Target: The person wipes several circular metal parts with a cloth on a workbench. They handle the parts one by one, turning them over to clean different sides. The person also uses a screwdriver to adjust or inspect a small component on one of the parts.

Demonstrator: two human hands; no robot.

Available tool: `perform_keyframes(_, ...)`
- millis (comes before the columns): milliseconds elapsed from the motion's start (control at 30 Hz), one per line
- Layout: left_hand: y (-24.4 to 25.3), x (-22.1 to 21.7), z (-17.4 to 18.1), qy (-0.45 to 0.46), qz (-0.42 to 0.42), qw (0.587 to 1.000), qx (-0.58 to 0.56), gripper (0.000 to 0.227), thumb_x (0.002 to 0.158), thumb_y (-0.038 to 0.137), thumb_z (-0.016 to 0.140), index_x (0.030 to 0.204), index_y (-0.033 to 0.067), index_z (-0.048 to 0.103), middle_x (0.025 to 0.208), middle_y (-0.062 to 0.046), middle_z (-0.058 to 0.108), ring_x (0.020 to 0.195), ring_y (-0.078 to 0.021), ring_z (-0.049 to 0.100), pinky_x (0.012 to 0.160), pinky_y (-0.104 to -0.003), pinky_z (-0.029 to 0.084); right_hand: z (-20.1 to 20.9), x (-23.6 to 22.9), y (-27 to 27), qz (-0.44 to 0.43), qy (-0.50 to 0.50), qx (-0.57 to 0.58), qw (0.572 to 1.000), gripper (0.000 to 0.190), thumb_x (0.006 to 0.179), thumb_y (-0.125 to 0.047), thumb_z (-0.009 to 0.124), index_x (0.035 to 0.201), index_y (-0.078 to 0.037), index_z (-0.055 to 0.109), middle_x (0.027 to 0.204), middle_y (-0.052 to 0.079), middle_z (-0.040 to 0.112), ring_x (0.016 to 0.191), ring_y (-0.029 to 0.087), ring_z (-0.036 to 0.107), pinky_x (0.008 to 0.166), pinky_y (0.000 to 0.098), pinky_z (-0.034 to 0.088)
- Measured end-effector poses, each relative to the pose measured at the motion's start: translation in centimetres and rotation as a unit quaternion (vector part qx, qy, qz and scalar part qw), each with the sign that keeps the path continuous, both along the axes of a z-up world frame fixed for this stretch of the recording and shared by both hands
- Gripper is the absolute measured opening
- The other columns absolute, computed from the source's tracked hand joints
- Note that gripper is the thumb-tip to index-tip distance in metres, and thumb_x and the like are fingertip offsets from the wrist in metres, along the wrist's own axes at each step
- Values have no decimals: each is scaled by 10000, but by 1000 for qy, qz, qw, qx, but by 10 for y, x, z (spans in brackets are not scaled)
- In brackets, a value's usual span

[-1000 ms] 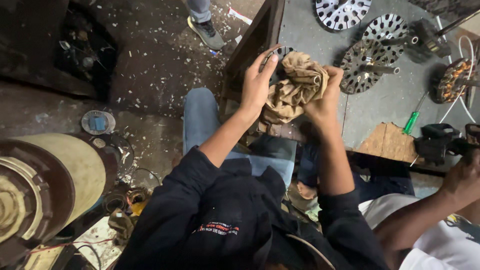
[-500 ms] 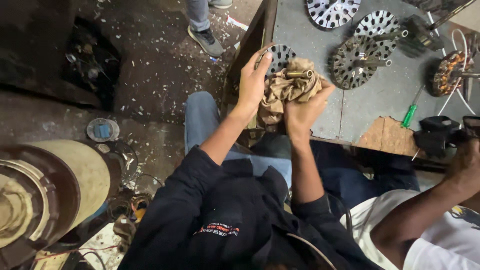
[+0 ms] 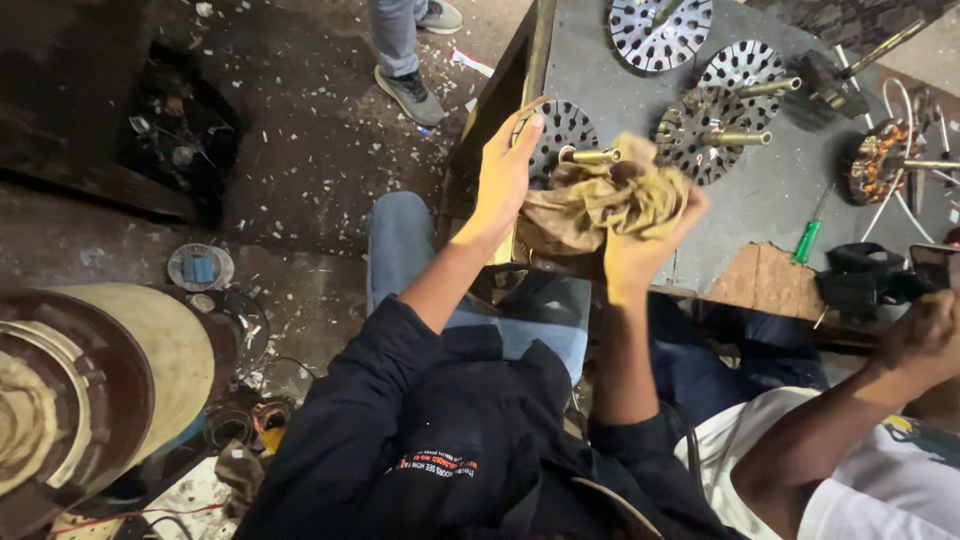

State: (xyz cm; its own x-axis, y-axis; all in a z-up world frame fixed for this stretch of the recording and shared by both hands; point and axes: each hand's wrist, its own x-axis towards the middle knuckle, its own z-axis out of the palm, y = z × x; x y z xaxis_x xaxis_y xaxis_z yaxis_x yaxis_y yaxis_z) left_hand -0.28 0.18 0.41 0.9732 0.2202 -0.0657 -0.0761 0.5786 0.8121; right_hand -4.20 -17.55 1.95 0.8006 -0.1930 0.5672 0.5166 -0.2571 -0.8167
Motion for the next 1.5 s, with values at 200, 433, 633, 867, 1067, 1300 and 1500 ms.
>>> perform_keyframes(200, -2, 4, -9, -24, 18, 999, 22, 416, 1045, 297, 610, 1320, -8, 675, 1228, -88, 712, 1133, -138, 619, 1030, -283, 460, 36, 42, -3, 227, 145, -123, 955, 809, 726, 64, 839, 1384, -68, 388, 1352, 82, 519, 1293, 172, 550, 1138, 299, 460)
perform_keyframes(433, -5, 6, -13, -22, 24, 999, 25, 412, 1051, 295, 618, 1338, 4, 664, 1247, -82, 704, 1149, -134, 617, 1035, -280, 461, 21, 47, 7, 107, 91, -195, 971, 668, 802, -29, 945, 1251, -24, 450, 1175, 99, 655, 1101, 168, 652, 1002, 313, 541)
perform_keyframes(633, -2, 3, -11, -6, 6, 1000, 5, 406, 1061, 286, 608, 1352, 8, 659, 1231, -71, 705, 1103, -132, 627, 992, -275, 491, 2, 20, 21, -31, 54, -193, 979, 612, 813, -57, 922, 1213, -21, 460, 1109, 139, 621, 1030, 245, 632, 943, 367, 527)
perform_keyframes(867, 2, 1, -8, -15, -3, 1000, -3, 403, 1067, 280, 598, 1351, 0, 652, 1248, -68, 697, 1120, -136, 625, 1016, -283, 484, -6, 0, 36, -129, 68, -226, 963, 565, 782, -12, 894, 1167, -13, 481, 1075, 157, 601, 1030, 327, 585, 913, 424, 464)
perform_keyframes(1067, 1, 6, -15, -11, 3, 1000, 4, 397, 1058, 249, 613, 1349, -17, 657, 1278, -74, 687, 1159, -149, 602, 1045, -299, 454, 15, -6, 26, 12, 89, 0, 996, 622, 807, -70, 874, 1238, -37, 427, 1208, 109, 577, 1134, 282, 603, 1027, 411, 495)
perform_keyframes(1300, 13, -4, 8, 51, 6, 997, 58, 341, 1023, 222, 591, 1257, -15, 665, 1193, -107, 685, 1048, -196, 673, 912, -336, 565, 21, 14, 36, 87, 22, -160, 983, 699, 851, -188, 777, 1459, -18, 476, 1426, 241, 527, 1367, 387, 512, 1165, 458, 419)
perform_keyframes(1500, 14, -6, 26, 10, -34, 999, 5, 367, 1068, 248, 526, 1298, -30, 597, 1208, -134, 672, 1083, -233, 679, 941, -375, 572, 7, 5, 52, 4, 56, -119, 991, 645, 740, -23, 779, 1315, -17, 486, 1136, 225, 650, 1094, 430, 663, 921, 443, 529)
